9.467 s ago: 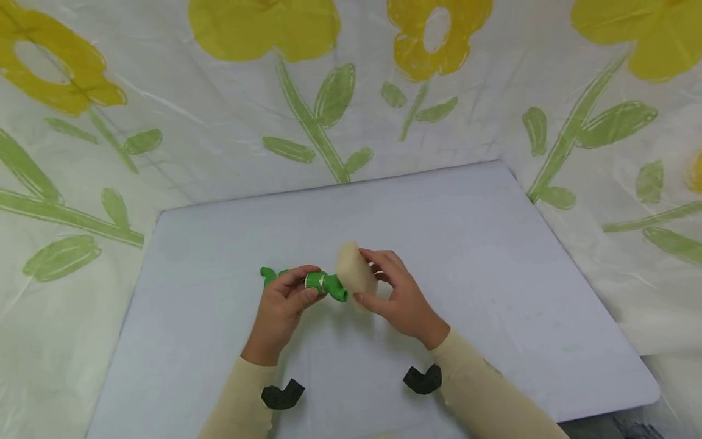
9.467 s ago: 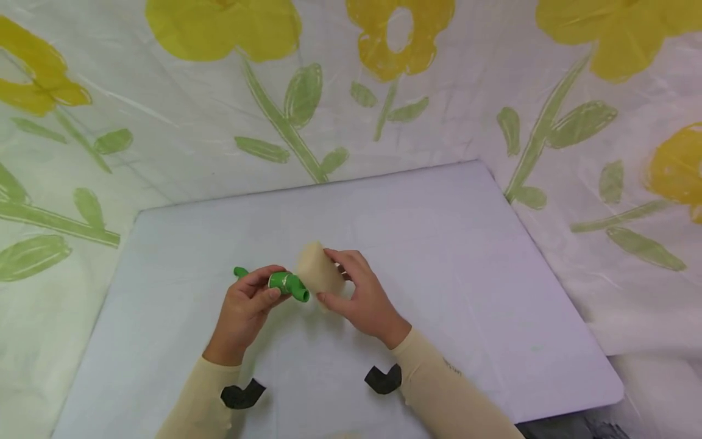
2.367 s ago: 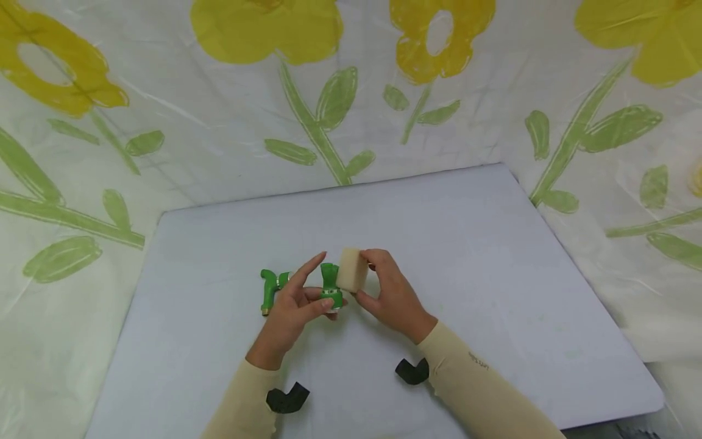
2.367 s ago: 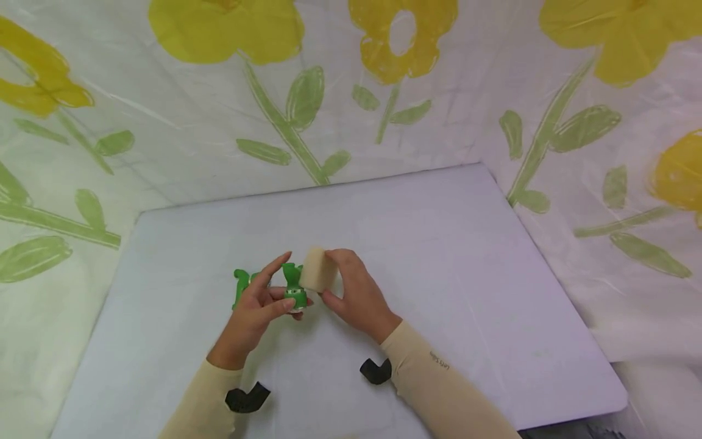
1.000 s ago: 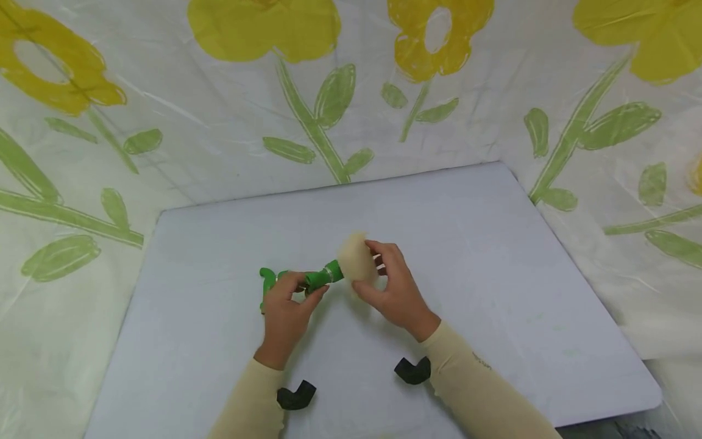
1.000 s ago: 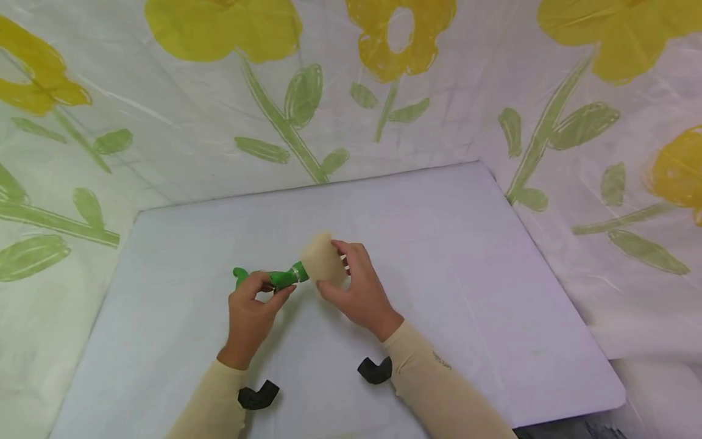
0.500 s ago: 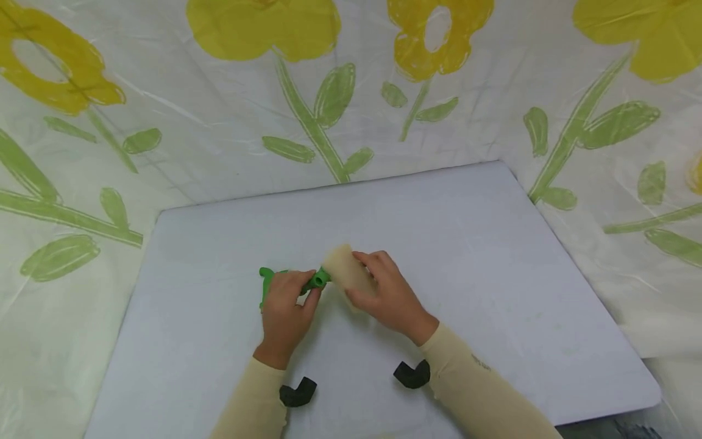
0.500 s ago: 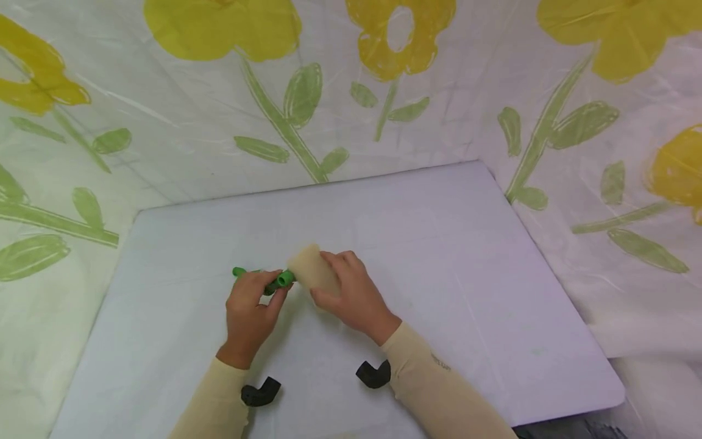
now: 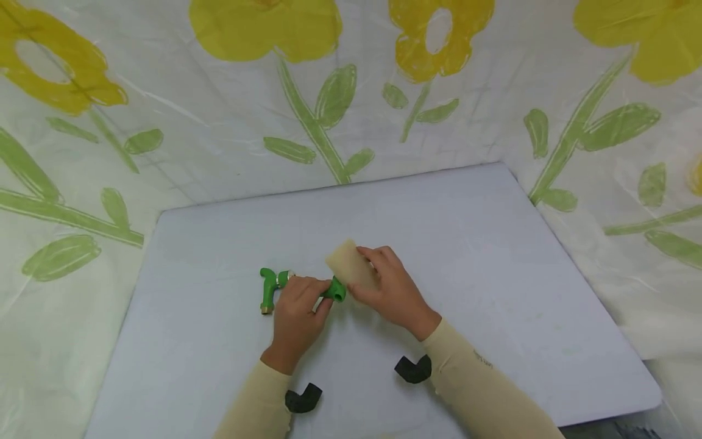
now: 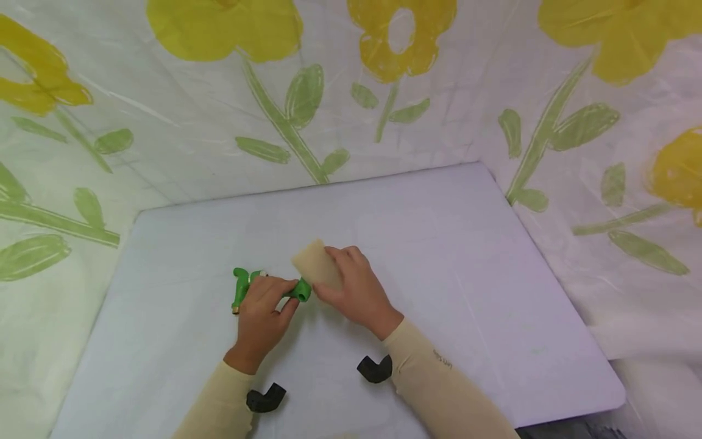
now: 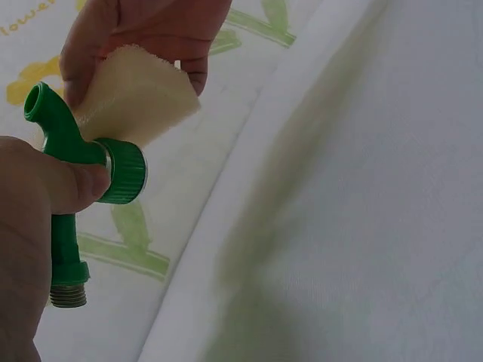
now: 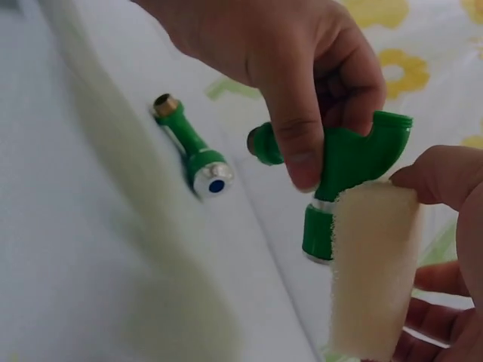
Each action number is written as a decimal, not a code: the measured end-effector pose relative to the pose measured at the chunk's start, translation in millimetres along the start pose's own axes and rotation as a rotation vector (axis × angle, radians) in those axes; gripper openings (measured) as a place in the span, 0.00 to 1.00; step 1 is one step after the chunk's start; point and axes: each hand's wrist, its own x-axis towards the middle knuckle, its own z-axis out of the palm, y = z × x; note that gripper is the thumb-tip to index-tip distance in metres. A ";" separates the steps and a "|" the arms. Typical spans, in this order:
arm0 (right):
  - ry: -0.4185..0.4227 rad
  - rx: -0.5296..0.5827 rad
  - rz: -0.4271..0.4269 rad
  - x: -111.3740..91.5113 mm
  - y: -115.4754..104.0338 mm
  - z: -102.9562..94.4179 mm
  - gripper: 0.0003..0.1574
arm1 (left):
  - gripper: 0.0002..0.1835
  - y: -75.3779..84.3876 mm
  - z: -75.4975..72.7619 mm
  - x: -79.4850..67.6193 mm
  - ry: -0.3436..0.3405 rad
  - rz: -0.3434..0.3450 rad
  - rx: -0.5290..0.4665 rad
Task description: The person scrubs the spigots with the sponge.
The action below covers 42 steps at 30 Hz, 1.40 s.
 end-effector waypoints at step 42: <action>0.116 -0.016 -0.114 -6.2 6.1 10.0 0.43 | 0.15 -3.4 8.4 -4.8 0.031 -0.154 -0.061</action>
